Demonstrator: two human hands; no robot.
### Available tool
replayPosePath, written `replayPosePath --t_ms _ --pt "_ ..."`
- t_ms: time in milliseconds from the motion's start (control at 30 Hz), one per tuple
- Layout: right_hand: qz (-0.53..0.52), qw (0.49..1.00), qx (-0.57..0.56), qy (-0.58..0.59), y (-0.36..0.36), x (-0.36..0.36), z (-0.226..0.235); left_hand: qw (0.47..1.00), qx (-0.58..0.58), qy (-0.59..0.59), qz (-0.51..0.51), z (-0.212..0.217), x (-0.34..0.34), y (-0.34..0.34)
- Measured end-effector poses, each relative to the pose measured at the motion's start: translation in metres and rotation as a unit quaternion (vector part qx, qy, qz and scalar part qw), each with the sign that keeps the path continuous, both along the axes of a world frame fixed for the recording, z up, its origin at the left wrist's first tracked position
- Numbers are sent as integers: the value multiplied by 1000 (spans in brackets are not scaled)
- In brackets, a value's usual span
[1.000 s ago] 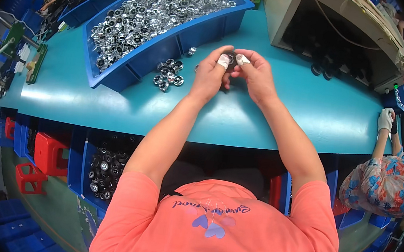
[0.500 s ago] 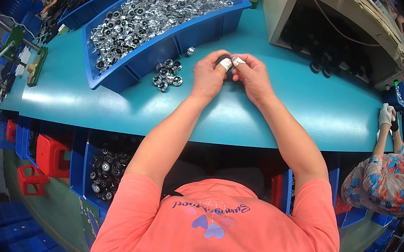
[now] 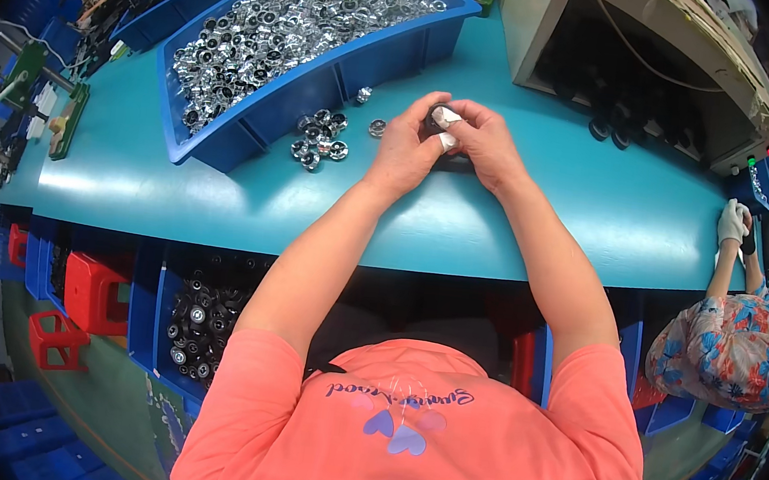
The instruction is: Assembling small components by inserting a metal hub into a rubber tire and organizing them into bins.
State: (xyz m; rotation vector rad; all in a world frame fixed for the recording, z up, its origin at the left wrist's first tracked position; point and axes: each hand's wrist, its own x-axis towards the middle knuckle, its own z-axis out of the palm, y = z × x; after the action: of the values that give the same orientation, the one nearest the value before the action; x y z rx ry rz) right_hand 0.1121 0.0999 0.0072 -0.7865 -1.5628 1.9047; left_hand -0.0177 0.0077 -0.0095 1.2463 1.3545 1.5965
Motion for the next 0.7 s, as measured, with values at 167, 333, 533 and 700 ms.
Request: replayPosePath --t_ms 167,333,533,700 --pt "-72 986 139 -51 -1 -5 -13 953 30 274 128 -1 12 -3" --pt "-96 968 209 -104 -6 -5 -11 941 24 310 129 7 13 -7" --pt "50 994 -79 56 7 9 3 999 21 25 30 2 0 -2" --pt "20 999 -37 28 4 6 1 1000 13 -14 19 0 0 -1"
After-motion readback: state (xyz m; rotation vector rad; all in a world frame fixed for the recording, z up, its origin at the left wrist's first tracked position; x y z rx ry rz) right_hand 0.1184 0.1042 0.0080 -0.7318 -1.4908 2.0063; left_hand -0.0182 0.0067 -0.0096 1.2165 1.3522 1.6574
